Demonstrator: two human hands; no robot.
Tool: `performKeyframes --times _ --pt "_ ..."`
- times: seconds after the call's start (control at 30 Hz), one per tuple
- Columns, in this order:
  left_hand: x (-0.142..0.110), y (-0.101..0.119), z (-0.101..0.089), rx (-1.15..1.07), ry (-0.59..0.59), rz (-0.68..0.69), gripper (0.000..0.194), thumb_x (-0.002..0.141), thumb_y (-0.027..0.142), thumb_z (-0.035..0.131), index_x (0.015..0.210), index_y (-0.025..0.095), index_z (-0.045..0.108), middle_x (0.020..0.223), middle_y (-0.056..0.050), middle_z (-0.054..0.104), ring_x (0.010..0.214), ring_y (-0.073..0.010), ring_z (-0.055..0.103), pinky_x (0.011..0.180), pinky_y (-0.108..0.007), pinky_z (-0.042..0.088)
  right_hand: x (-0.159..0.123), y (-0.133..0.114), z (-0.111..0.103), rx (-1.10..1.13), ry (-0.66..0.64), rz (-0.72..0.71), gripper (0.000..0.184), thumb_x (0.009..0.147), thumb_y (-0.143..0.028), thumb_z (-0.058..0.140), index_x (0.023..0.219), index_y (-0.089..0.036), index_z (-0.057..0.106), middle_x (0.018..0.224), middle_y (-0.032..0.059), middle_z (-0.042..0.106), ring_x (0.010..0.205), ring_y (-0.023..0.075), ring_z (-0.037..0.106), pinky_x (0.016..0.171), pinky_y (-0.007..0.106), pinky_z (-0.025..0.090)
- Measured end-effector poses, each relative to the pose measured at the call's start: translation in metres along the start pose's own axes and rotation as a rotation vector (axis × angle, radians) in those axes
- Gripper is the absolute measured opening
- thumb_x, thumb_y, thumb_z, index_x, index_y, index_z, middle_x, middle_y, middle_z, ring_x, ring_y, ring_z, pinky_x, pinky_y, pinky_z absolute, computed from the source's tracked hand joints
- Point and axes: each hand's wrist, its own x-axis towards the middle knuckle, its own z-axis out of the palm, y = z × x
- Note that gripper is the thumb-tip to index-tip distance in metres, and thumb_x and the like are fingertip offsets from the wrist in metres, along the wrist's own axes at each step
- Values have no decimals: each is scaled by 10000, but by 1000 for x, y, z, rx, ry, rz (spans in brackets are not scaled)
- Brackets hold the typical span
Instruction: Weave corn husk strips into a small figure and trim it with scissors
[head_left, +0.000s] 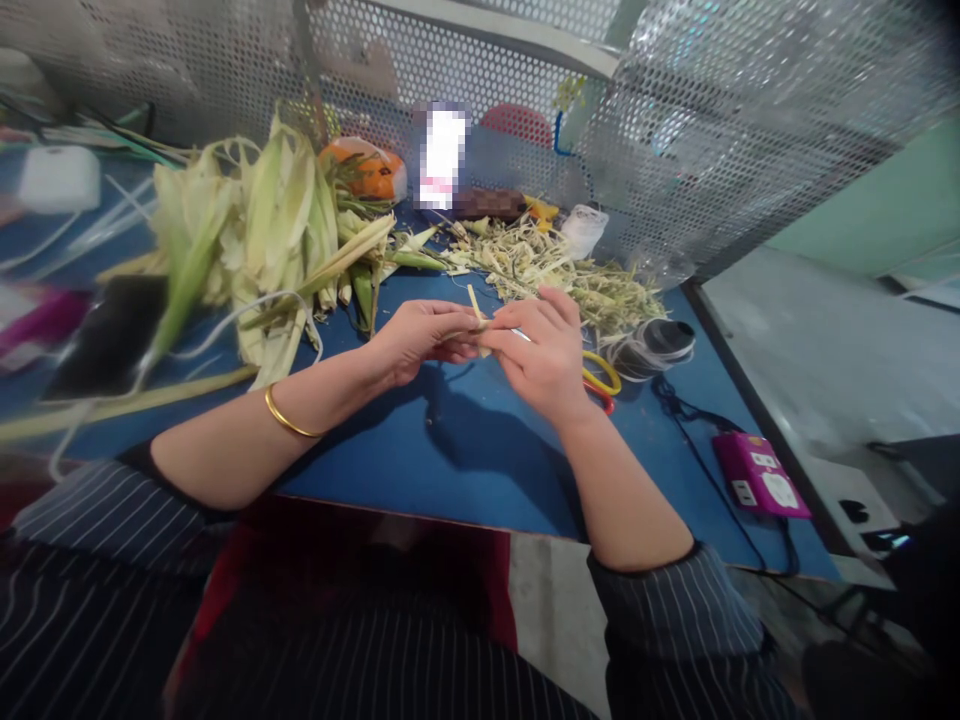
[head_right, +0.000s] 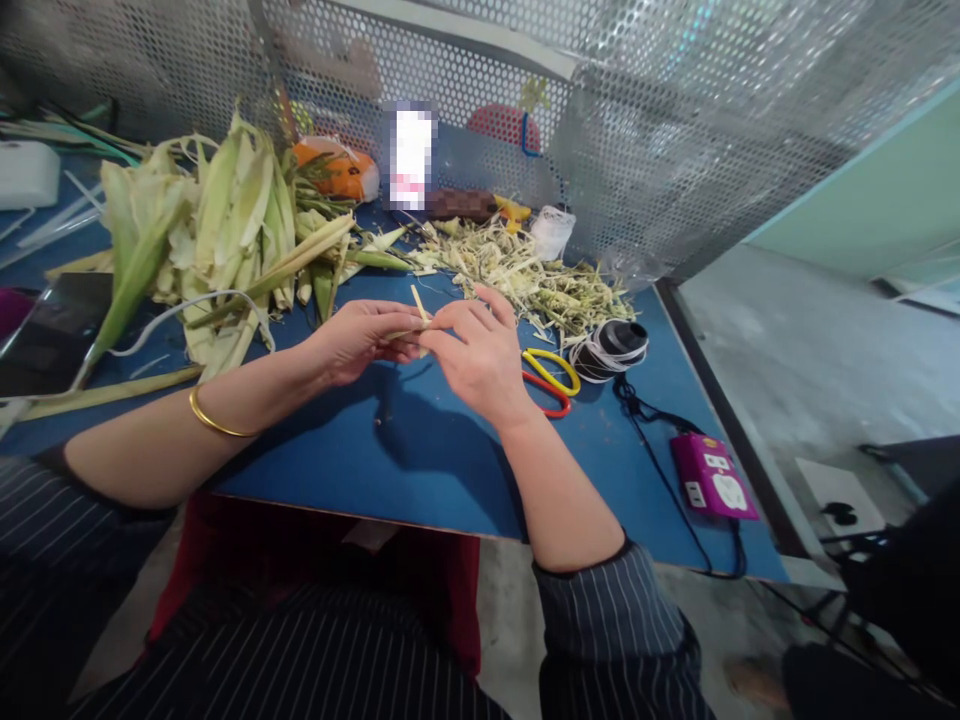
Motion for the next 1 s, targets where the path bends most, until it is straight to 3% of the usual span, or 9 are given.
performKeyframes --times 0.07,0.17,0.27,0.33,0.53,0.63,0.73,0.83,1.0 --pt "-2 0 1 65 -2 8 186 714 277 761 833 140 723 655 -29 723 586 -116 682 587 -210 526 -1 -2 3 89 48 97 150 891 -176 616 830 -285 699 895 -18 703 913 154 646 1040 427 395" --pt "-2 -1 2 142 -26 23 179 706 287 757 816 149 725 693 -52 743 610 -146 697 591 -244 536 -2 -5 7 315 91 361 76 851 -193 662 791 -231 690 987 30 708 956 178 652 908 390 473" --pt "-2 -2 1 201 -60 22 149 698 272 746 782 149 738 671 -65 735 594 -156 687 602 -271 546 -1 -7 7 553 14 594 69 800 -174 673 740 -201 652 890 22 721 819 160 652 750 331 492" --pt "-1 -2 1 227 -85 12 123 692 262 740 740 148 742 662 -73 730 583 -154 675 608 -282 549 1 -8 6 622 -42 666 64 779 -185 675 728 -198 639 789 -3 708 701 134 607 679 306 470" --pt "-1 -2 -2 192 -102 41 120 687 277 747 708 159 744 631 -48 681 563 -128 603 615 -290 527 5 -10 3 662 -19 741 94 750 -220 685 712 -198 602 698 -25 650 614 102 528 615 279 438" --pt "0 -3 -3 214 -102 121 145 714 309 734 745 171 761 649 -25 655 589 -117 564 633 -278 492 5 -9 6 798 13 825 169 740 -231 700 860 -212 583 674 -48 613 567 94 512 562 263 424" --pt "1 -6 -3 243 -124 249 183 708 315 772 834 182 768 802 -25 708 749 -131 609 755 -270 477 4 -8 8 894 84 840 313 750 -224 691 1039 -224 572 716 -54 608 597 102 549 578 265 452" --pt "1 -11 1 167 -142 335 227 700 311 808 872 177 742 905 -30 727 863 -142 631 847 -281 464 2 -10 10 868 131 834 213 779 -226 664 989 -215 630 750 -37 606 639 102 546 618 270 467" --pt "1 -18 7 91 -78 307 210 721 310 806 839 165 710 796 -14 700 757 -115 619 784 -266 472 3 -17 11 806 148 811 52 804 -215 633 854 -213 622 747 -34 606 659 108 542 652 277 477"
